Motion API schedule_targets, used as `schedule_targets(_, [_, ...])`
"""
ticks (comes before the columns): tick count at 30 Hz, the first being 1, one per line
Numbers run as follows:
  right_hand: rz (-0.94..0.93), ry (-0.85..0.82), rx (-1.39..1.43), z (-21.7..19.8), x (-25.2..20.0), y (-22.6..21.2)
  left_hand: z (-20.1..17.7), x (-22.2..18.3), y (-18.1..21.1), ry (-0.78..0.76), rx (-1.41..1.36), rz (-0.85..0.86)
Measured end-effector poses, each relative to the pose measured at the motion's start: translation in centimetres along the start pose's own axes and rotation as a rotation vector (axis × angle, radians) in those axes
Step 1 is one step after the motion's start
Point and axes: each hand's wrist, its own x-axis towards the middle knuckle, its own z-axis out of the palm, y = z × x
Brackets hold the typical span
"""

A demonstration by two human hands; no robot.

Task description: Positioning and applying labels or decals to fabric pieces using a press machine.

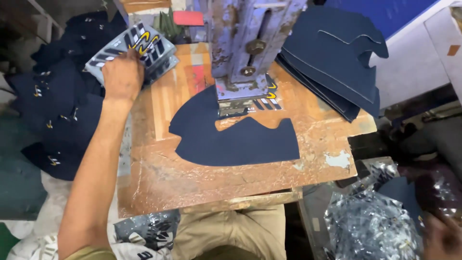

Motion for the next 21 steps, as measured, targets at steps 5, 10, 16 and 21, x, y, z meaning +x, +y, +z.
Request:
schedule_targets(5, [-0.13,-0.307,0.369,12.6,-5.3,-22.5,-10.7,-2.9,4.7,0.278,-0.175,-0.12])
schedule_targets(10, [-0.007,-0.931,0.787,19.6,-6.8,-32.4,-14.8,-13.6,18.4,0.048,-0.326,-0.007])
schedule_targets(16, [-0.118,-0.911,0.343,25.5,-4.8,-27.9,-11.1,-17.2,25.7,-0.504,-0.532,0.526])
schedule_targets(21, [-0.1,-0.363,0.204,18.4,0.3,-23.0,-10.1,-10.7,19.3,-0.148,-0.578,-0.031])
